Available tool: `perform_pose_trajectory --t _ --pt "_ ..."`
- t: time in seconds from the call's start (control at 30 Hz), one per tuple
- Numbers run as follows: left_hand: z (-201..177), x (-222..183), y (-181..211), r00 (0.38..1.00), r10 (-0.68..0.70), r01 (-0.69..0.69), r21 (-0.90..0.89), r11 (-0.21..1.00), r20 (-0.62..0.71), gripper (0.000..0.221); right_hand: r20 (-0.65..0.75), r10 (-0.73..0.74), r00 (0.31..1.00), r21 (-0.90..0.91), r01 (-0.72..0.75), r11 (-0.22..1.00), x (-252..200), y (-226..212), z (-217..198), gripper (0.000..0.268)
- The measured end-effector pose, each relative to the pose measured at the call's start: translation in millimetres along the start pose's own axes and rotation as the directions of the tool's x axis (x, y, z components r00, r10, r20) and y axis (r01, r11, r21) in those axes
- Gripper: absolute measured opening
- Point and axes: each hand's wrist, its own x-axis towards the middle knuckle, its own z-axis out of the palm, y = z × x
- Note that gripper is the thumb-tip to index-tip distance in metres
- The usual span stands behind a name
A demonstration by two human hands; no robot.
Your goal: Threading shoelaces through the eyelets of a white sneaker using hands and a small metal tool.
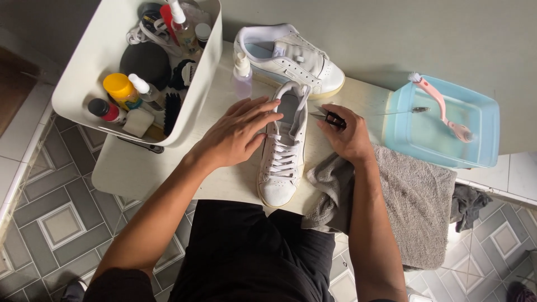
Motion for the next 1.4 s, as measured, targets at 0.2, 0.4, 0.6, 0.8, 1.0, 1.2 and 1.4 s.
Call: perform_pose_trajectory --t 0.2,0.4,0.6,0.8,1.0,1.2,1.4 --pt "-5.1 3.7 -6.4 0.999 -0.005 0.007 -0.033 0.999 0.05 0.04 0.015 -0.009 1.0 -0.021 0.009 1.0 1.0 2.4 0.1 0.038" --pt "3.4 -7.0 -10.3 0.998 0.02 -0.024 -0.077 0.997 -0.052 0.034 0.001 0.027 1.0 -0.061 -0.027 0.998 -0.5 9.3 3.4 0.041" --pt "61.5 -19.1 -20.6 0.935 -0.066 -0.02 -0.238 0.971 -0.348 0.015 -0.002 0.035 0.999 -0.067 -0.035 0.997 1.7 0.7 1.4 0.042" --pt "41.1 -33.4 10.4 0.965 -0.145 0.118 -0.133 0.984 -0.218 0.008 -0.005 0.058 0.998 -0.043 -0.058 0.997 0.8 6.8 3.8 0.04" --pt "1.9 -61.7 78.6 0.989 -0.032 0.069 -0.258 0.964 0.145 0.014 -0.025 0.089 0.996 -0.049 -0.09 0.995 -0.9 -1.3 3.2 0.039" --pt "-14.9 -55.9 81.9 0.951 0.101 -0.006 -0.311 0.95 0.291 0.038 0.015 0.097 0.995 -0.071 -0.096 0.993 0.7 -3.0 0.1 0.039" --pt "-14.4 -8.3 26.3 0.992 -0.087 0.086 -0.006 0.996 -0.096 0.027 0.002 0.045 0.999 -0.068 -0.045 0.997 0.1 -3.9 0.1 0.042"
